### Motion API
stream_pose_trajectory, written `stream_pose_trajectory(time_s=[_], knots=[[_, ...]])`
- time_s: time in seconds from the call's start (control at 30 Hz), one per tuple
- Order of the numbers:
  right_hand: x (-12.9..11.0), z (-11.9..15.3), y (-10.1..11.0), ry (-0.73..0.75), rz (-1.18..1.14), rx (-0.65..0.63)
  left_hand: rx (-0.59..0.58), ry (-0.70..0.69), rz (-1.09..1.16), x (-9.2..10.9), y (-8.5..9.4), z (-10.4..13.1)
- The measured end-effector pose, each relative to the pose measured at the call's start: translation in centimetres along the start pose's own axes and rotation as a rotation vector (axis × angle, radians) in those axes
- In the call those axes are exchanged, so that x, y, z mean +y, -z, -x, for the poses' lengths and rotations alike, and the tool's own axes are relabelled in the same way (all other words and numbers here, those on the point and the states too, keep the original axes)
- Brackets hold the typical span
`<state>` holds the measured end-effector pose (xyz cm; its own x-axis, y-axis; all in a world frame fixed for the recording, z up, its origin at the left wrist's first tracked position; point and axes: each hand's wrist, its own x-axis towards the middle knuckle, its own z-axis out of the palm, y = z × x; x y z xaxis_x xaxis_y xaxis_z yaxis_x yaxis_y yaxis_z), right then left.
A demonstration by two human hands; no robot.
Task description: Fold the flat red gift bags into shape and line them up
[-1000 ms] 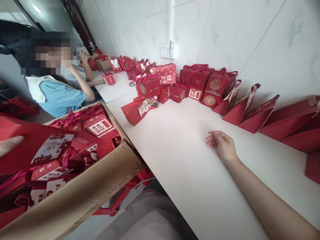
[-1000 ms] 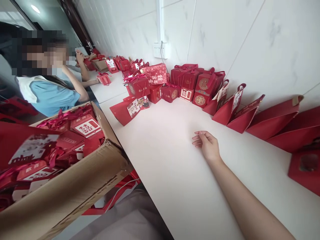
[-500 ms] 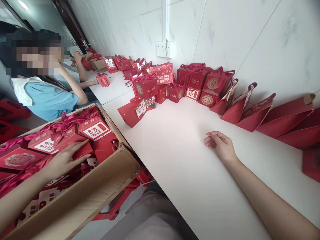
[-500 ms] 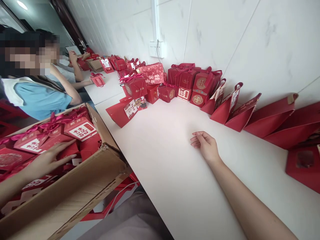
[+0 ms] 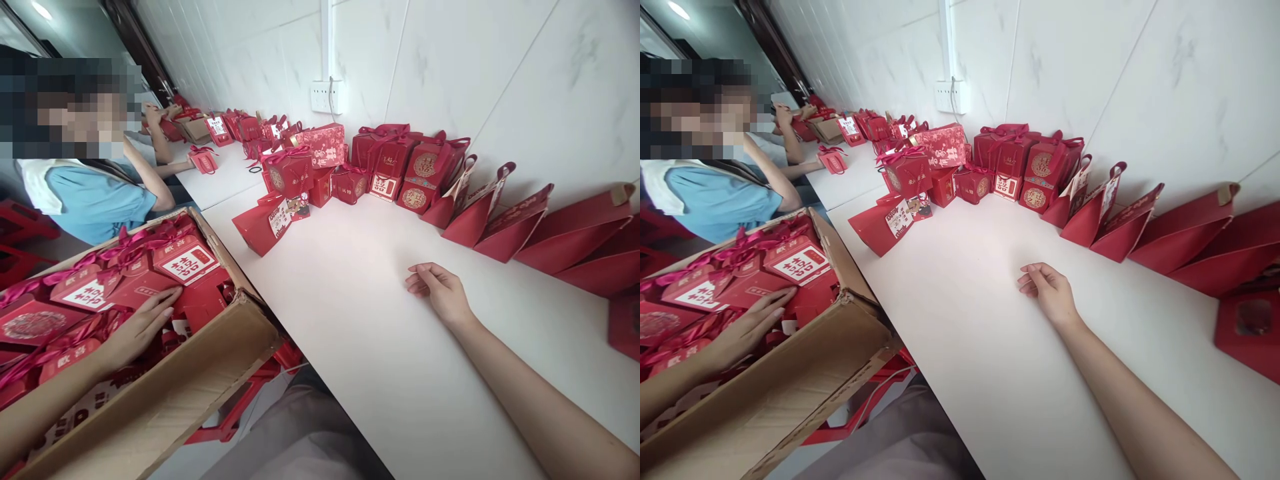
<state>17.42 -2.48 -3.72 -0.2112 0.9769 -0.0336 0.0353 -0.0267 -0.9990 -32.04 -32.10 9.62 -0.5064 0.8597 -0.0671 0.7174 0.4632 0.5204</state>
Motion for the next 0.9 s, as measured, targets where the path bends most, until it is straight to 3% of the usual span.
stream_pose_trajectory(time_s=[0.13, 0.23, 0.3, 0.37, 0.5, 0.63, 0.73, 0.8, 0.9], knots=[[0.2, -0.1, 0.1, 0.004, -0.004, -0.006, -0.067, 0.013, -0.034, 2.6, 2.1, -0.9], [0.4, -0.2, 0.1, 0.012, -0.008, -0.003, -0.035, -0.004, -0.086, 6.1, 3.7, -2.1], [0.4, -0.2, 0.0, 0.019, -0.01, 0.003, 0.016, -0.109, -0.09, 9.0, 4.1, -3.1], [0.3, -0.2, -0.1, 0.023, -0.011, 0.001, -0.029, -0.278, -0.159, 11.9, 3.8, -4.3], [0.0, -0.3, -0.7, 0.043, -0.03, -0.023, -0.075, -0.512, -0.371, 16.0, 1.8, -8.3], [-0.3, -0.6, -1.0, 0.064, -0.051, -0.033, 0.022, -0.448, -0.558, 17.3, -0.6, -14.0], [-0.5, -0.8, -1.1, 0.072, -0.053, -0.033, -0.018, -0.303, -0.672, 17.4, -1.5, -17.2], [-0.5, -0.9, -1.0, 0.076, -0.051, -0.031, -0.077, -0.256, -0.659, 17.5, -1.5, -18.0], [-0.7, -1.1, -1.1, 0.076, -0.056, -0.034, -0.135, -0.247, -0.497, 18.2, -0.9, -17.3]])
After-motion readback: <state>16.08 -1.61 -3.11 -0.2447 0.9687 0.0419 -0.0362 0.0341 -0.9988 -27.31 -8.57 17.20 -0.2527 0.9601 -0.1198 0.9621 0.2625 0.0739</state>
